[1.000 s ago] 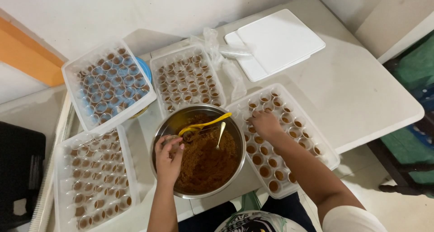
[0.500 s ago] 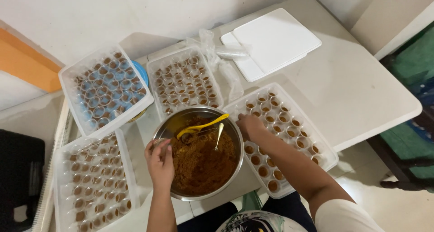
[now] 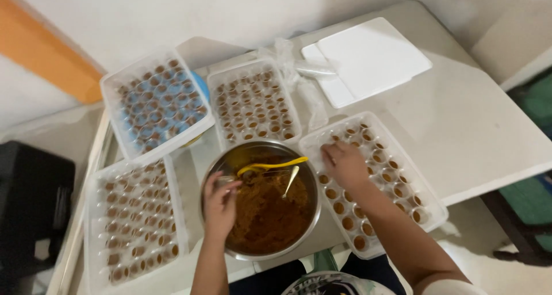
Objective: The person scoops brown paste into small plastic cups and organizes them into trays.
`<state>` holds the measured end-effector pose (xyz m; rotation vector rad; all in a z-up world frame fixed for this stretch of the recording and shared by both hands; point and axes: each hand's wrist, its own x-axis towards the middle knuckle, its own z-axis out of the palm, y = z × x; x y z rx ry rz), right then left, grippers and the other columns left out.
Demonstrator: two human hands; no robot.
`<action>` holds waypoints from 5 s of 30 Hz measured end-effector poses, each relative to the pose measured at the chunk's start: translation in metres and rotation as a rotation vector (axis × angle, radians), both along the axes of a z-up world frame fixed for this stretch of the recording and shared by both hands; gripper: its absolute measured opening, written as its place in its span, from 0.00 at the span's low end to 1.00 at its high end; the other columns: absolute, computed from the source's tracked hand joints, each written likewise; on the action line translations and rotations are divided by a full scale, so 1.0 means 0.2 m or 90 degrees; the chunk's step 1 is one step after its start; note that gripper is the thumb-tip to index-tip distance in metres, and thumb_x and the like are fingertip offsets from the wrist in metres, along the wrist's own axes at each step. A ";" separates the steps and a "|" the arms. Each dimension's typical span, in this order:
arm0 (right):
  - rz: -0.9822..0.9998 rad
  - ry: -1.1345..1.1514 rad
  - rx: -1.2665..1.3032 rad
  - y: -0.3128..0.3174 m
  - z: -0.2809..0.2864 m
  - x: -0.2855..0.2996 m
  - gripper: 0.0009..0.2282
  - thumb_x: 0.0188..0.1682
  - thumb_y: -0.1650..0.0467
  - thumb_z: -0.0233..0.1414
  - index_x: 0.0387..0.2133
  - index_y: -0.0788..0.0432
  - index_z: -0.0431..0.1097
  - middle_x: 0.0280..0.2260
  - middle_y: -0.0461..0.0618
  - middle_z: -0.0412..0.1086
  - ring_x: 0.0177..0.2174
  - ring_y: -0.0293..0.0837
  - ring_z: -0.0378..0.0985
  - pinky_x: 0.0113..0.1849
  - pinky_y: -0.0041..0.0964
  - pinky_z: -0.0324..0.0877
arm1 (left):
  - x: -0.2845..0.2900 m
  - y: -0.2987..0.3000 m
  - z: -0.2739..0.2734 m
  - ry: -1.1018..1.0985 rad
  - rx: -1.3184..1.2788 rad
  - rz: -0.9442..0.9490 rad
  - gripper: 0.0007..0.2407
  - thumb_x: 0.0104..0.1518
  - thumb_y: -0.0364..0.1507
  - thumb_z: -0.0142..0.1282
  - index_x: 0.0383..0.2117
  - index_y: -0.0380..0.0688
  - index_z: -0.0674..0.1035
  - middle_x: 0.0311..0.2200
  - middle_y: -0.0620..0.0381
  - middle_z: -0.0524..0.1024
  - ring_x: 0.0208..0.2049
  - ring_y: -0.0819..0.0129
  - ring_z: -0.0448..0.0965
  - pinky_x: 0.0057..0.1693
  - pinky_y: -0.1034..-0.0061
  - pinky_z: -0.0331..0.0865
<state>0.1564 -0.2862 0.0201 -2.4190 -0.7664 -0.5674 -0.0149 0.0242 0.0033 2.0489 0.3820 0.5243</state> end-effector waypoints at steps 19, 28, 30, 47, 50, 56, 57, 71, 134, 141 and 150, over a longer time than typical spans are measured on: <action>0.200 0.207 -0.557 0.64 -0.21 0.00 0.11 0.55 0.71 0.48 0.48 0.61 0.71 0.35 0.58 0.78 0.34 0.56 0.84 0.32 0.50 0.77 | -0.01 -0.07 0.05 -0.174 -0.085 0.027 0.12 0.51 0.27 0.71 0.39 0.38 0.82 0.58 0.48 0.64 0.56 0.58 0.76 0.59 0.70 0.75; 0.343 -0.024 -0.757 0.60 -0.20 -0.03 0.09 0.42 0.70 0.53 0.33 0.54 0.80 0.42 0.50 0.74 0.46 0.50 0.76 0.41 0.47 0.73 | 0.02 -0.07 0.11 -0.199 -0.078 0.082 0.13 0.50 0.27 0.71 0.38 0.38 0.81 0.62 0.48 0.60 0.54 0.60 0.77 0.56 0.70 0.75; 0.283 0.185 -0.627 0.60 -0.21 -0.04 0.09 0.49 0.70 0.50 0.38 0.58 0.77 0.43 0.54 0.74 0.43 0.53 0.79 0.42 0.48 0.75 | 0.01 -0.08 0.12 -0.218 -0.064 0.076 0.13 0.52 0.28 0.71 0.39 0.37 0.81 0.62 0.48 0.60 0.56 0.58 0.76 0.58 0.70 0.76; 0.295 0.282 -0.390 0.48 0.03 -0.01 0.07 0.47 0.67 0.53 0.35 0.51 0.77 0.35 0.54 0.77 0.38 0.56 0.79 0.43 0.51 0.73 | 0.02 -0.09 0.15 -0.095 -0.055 0.051 0.15 0.51 0.30 0.71 0.40 0.37 0.80 0.64 0.46 0.56 0.48 0.58 0.80 0.54 0.69 0.77; 0.278 0.304 -0.356 0.42 0.15 0.05 0.08 0.47 0.67 0.54 0.36 0.51 0.78 0.35 0.54 0.78 0.38 0.56 0.80 0.43 0.50 0.73 | 0.02 -0.11 0.19 -0.044 -0.016 0.042 0.16 0.50 0.32 0.71 0.41 0.38 0.81 0.65 0.45 0.55 0.50 0.55 0.80 0.54 0.68 0.77; 0.203 0.336 -0.307 0.46 0.57 -0.06 0.09 0.50 0.65 0.53 0.39 0.51 0.78 0.38 0.52 0.78 0.37 0.51 0.81 0.44 0.48 0.74 | 0.01 -0.14 0.29 0.102 0.018 0.009 0.17 0.49 0.34 0.70 0.42 0.41 0.81 0.67 0.47 0.56 0.48 0.53 0.81 0.56 0.65 0.75; 0.189 0.334 -0.277 0.49 0.62 -0.10 0.09 0.50 0.66 0.52 0.39 0.51 0.78 0.40 0.50 0.77 0.36 0.49 0.81 0.44 0.45 0.75 | 0.01 -0.13 0.28 0.087 0.057 -0.008 0.18 0.48 0.34 0.71 0.42 0.41 0.81 0.66 0.46 0.57 0.50 0.51 0.79 0.56 0.63 0.73; 0.233 -0.183 -0.193 0.52 0.48 -0.25 0.08 0.47 0.71 0.53 0.35 0.58 0.78 0.26 0.52 0.72 0.30 0.53 0.77 0.37 0.49 0.73 | 0.01 -0.08 0.17 -0.055 -0.005 0.086 0.15 0.52 0.33 0.70 0.41 0.41 0.81 0.63 0.45 0.58 0.57 0.53 0.74 0.59 0.64 0.73; 0.372 -0.206 -0.214 0.51 0.56 -0.32 0.15 0.39 0.71 0.56 0.41 0.54 0.76 0.37 0.47 0.70 0.40 0.48 0.73 0.45 0.45 0.69 | -0.01 -0.13 0.22 -0.027 -0.021 -0.024 0.16 0.47 0.32 0.72 0.41 0.45 0.81 0.65 0.46 0.59 0.59 0.49 0.73 0.60 0.62 0.72; 0.353 -0.156 -0.167 0.51 0.49 -0.32 0.13 0.40 0.72 0.56 0.40 0.55 0.77 0.36 0.47 0.69 0.39 0.48 0.73 0.44 0.45 0.69 | -0.01 -0.12 0.24 0.002 0.008 -0.047 0.18 0.48 0.32 0.72 0.45 0.44 0.82 0.64 0.46 0.58 0.61 0.48 0.70 0.61 0.61 0.70; 0.228 -0.108 -0.189 0.43 0.38 -0.25 0.08 0.51 0.74 0.53 0.41 0.56 0.79 0.35 0.51 0.73 0.38 0.48 0.76 0.47 0.46 0.70 | -0.01 -0.11 0.22 0.034 -0.054 -0.019 0.17 0.49 0.34 0.71 0.44 0.44 0.81 0.66 0.49 0.57 0.55 0.56 0.77 0.61 0.64 0.71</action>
